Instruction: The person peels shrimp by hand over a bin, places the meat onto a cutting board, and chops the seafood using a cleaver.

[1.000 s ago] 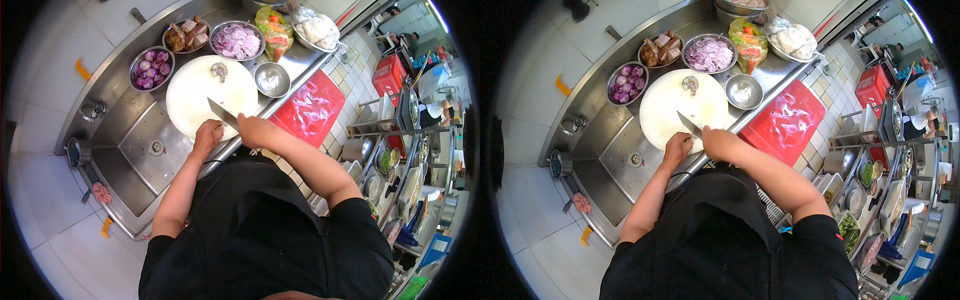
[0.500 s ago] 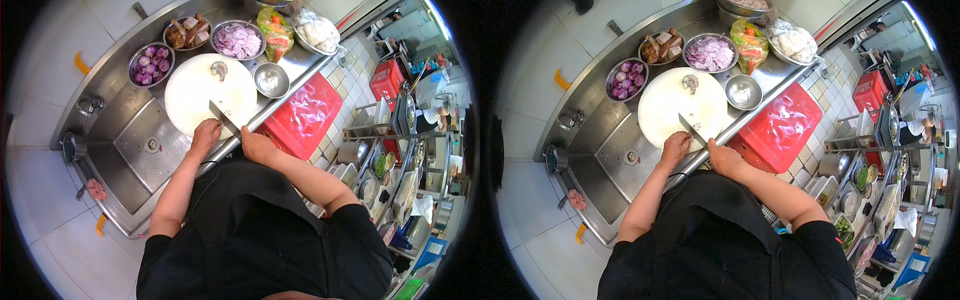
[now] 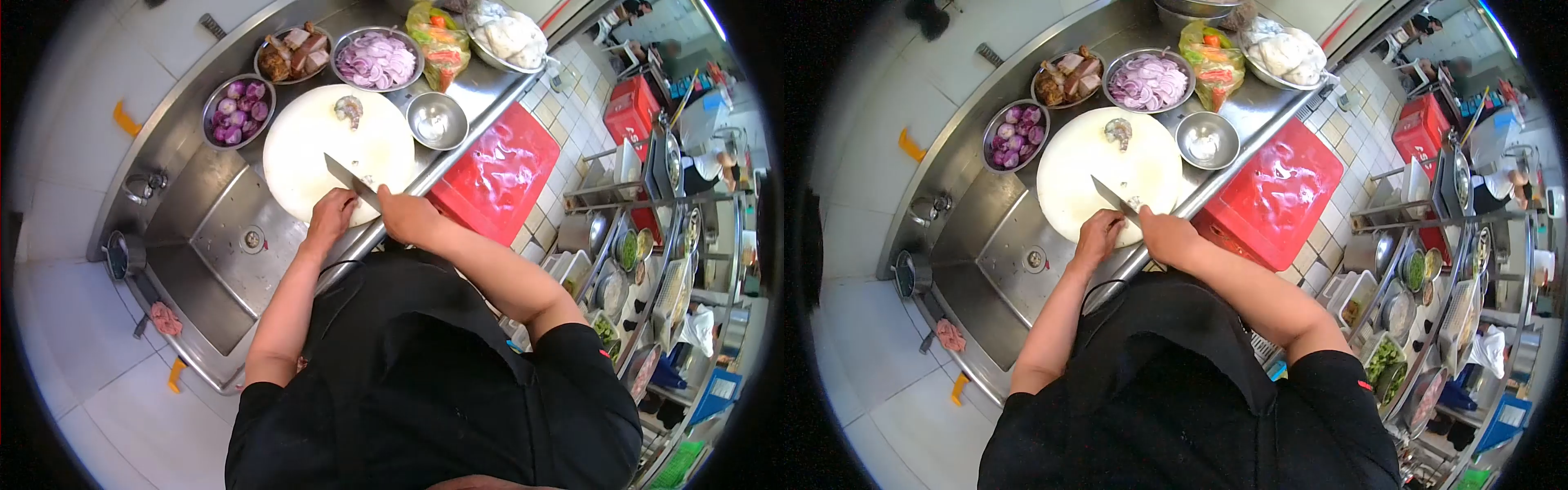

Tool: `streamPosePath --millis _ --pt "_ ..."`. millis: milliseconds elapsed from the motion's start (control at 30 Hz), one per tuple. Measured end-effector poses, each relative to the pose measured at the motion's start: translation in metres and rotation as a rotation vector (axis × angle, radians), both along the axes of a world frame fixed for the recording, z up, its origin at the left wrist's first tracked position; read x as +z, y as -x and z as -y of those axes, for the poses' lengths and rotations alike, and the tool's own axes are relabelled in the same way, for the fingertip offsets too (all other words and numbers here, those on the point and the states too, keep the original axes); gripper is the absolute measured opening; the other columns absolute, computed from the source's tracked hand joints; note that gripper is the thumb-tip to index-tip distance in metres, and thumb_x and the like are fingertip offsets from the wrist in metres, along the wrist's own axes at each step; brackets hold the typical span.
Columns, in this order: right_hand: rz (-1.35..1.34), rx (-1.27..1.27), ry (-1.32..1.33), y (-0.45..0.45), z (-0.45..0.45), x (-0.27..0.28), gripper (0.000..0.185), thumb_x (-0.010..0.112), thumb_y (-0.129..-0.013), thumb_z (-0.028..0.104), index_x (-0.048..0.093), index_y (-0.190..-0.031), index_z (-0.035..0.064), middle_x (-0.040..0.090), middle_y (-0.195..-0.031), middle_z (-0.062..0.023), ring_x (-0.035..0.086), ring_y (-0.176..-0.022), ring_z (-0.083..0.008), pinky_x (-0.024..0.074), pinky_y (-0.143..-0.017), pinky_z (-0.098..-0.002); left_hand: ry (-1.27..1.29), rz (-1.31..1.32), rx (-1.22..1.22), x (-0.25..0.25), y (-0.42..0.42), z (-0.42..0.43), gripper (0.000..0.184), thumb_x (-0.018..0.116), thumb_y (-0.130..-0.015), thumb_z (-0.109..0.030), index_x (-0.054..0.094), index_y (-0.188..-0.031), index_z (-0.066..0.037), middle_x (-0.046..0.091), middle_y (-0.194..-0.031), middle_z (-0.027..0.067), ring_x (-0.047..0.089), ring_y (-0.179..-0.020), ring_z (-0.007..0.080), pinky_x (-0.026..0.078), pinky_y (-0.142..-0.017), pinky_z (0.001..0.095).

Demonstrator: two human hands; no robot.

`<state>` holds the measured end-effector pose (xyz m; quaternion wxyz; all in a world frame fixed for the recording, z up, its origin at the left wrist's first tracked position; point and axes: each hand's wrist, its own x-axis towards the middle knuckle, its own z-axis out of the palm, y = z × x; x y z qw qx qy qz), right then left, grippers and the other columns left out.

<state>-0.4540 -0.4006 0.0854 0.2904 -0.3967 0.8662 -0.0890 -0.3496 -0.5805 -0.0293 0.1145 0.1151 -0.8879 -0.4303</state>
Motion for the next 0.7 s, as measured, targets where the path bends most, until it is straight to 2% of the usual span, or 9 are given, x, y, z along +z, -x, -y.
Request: streamPosePath --millis 100,267,367,467,567,667,700 --pt "0.041 0.085 -0.137 0.007 0.016 0.037 0.027 0.055 -0.095 0.006 0.050 -0.120 -0.0050 0.074 -0.101 -0.0309 0.074 -0.098 -0.0454 0.0585 -0.085 -0.0536 0.002 0.013 -0.007 -0.002 0.002 0.003 0.021 0.074 -0.093 -0.008 0.072 -0.112 -0.001 0.073 -0.106 0.0183 0.072 -0.098 0.0370 0.057 -0.086 0.0413" --pt "0.061 0.045 -0.164 -0.012 -0.011 0.023 0.025 0.055 -0.094 0.004 0.049 -0.117 -0.0050 0.073 -0.100 -0.0309 0.074 -0.095 -0.0460 0.0585 -0.082 -0.0549 0.077 -0.046 -0.028 -0.013 0.001 0.002 0.019 0.074 -0.092 -0.008 0.072 -0.110 -0.001 0.072 -0.105 0.0185 0.070 -0.097 0.0375 0.057 -0.086 0.0421" --pt "0.006 -0.024 -0.001 -0.024 -0.027 -0.007 0.023 0.052 -0.093 0.003 0.047 -0.115 -0.0046 0.071 -0.087 -0.0300 0.072 -0.086 -0.0483 0.0558 -0.076 -0.0591 0.096 -0.048 -0.031 -0.011 0.000 0.000 0.017 0.074 -0.092 -0.008 0.073 -0.108 -0.001 0.071 -0.104 0.0182 0.070 -0.096 0.0374 0.056 -0.085 0.0425" --pt "0.025 -0.042 -0.016 -0.012 -0.020 -0.001 0.023 0.050 -0.094 0.003 0.047 -0.116 -0.0045 0.071 -0.085 -0.0295 0.071 -0.085 -0.0488 0.0550 -0.074 -0.0598 0.036 -0.006 -0.001 -0.005 0.000 0.002 0.016 0.074 -0.092 -0.008 0.073 -0.106 -0.001 0.071 -0.103 0.0177 0.070 -0.095 0.0365 0.056 -0.084 0.0425" --pt "0.003 -0.011 0.077 0.004 -0.018 0.034 0.022 0.048 -0.096 0.006 0.048 -0.116 -0.0042 0.071 -0.085 -0.0287 0.071 -0.084 -0.0481 0.0548 -0.074 -0.0600 -0.023 0.066 0.079 -0.001 -0.005 0.001 0.017 0.073 -0.092 -0.008 0.072 -0.107 -0.001 0.071 -0.106 0.0184 0.070 -0.096 0.0357 0.056 -0.085 0.0422" --pt "-0.071 -0.040 0.135 0.012 -0.027 0.025 0.022 0.048 -0.099 0.010 0.050 -0.116 -0.0043 0.071 -0.085 -0.0283 0.071 -0.084 -0.0478 0.0545 -0.074 -0.0603 -0.045 -0.016 0.126 0.006 0.006 0.000 0.018 0.072 -0.091 -0.007 0.072 -0.108 0.000 0.070 -0.110 0.0200 0.070 -0.097 0.0367 0.057 -0.087 0.0421" --pt "-0.082 -0.059 0.197 0.013 -0.033 0.010 0.023 0.054 -0.102 0.014 0.045 -0.115 -0.0027 0.067 -0.076 -0.0278 0.066 -0.075 -0.0494 0.0494 -0.068 -0.0614 0.024 -0.068 0.067 0.005 0.010 0.000 0.019 0.072 -0.091 -0.007 0.072 -0.109 0.000 0.070 -0.111 0.0207 0.070 -0.097 0.0376 0.057 -0.087 0.0423"
